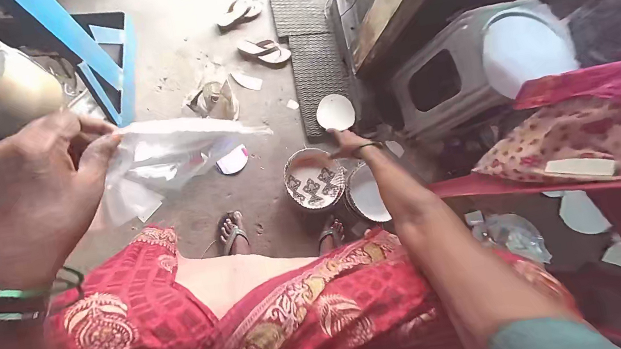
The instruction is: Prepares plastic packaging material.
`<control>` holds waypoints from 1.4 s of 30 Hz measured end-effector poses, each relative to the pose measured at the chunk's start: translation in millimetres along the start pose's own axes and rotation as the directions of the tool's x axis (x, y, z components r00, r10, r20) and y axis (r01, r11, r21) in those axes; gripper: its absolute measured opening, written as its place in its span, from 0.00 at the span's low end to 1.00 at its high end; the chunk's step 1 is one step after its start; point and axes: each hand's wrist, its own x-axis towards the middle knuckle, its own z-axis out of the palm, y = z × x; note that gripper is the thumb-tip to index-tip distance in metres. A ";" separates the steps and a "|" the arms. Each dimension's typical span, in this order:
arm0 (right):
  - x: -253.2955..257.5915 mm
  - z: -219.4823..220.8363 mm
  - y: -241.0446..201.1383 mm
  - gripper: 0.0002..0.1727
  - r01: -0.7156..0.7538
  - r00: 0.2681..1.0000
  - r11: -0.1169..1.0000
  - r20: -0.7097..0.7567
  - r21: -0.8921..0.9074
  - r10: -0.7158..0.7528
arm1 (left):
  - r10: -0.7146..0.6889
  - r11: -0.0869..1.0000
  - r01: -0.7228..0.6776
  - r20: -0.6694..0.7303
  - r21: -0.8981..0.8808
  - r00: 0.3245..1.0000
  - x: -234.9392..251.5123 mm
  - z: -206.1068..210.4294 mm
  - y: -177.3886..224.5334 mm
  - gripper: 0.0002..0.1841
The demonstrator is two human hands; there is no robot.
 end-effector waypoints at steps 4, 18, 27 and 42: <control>55.7 77.4 -39.1 0.48 0.519 0.854 0.827 0.090 -0.216 -0.512 | -0.025 1.000 0.024 0.075 0.015 0.997 7.9 41.5 -2.5 0.15; 83.5 137.4 -44.3 0.30 0.527 0.843 0.774 0.334 -0.351 -0.422 | 0.092 0.991 -0.066 0.231 -0.116 0.969 3.8 71.1 -13.0 0.17; 50.2 90.9 47.9 0.51 -0.159 0.987 0.974 -0.007 0.158 0.162 | 0.140 0.987 -0.116 0.238 -0.113 0.961 1.0 66.4 -5.0 0.17; 27.6 98.5 -1.3 0.31 -0.264 0.960 0.889 0.194 0.375 0.204 | 0.180 0.983 -0.165 0.210 -0.086 0.961 4.1 55.6 4.3 0.14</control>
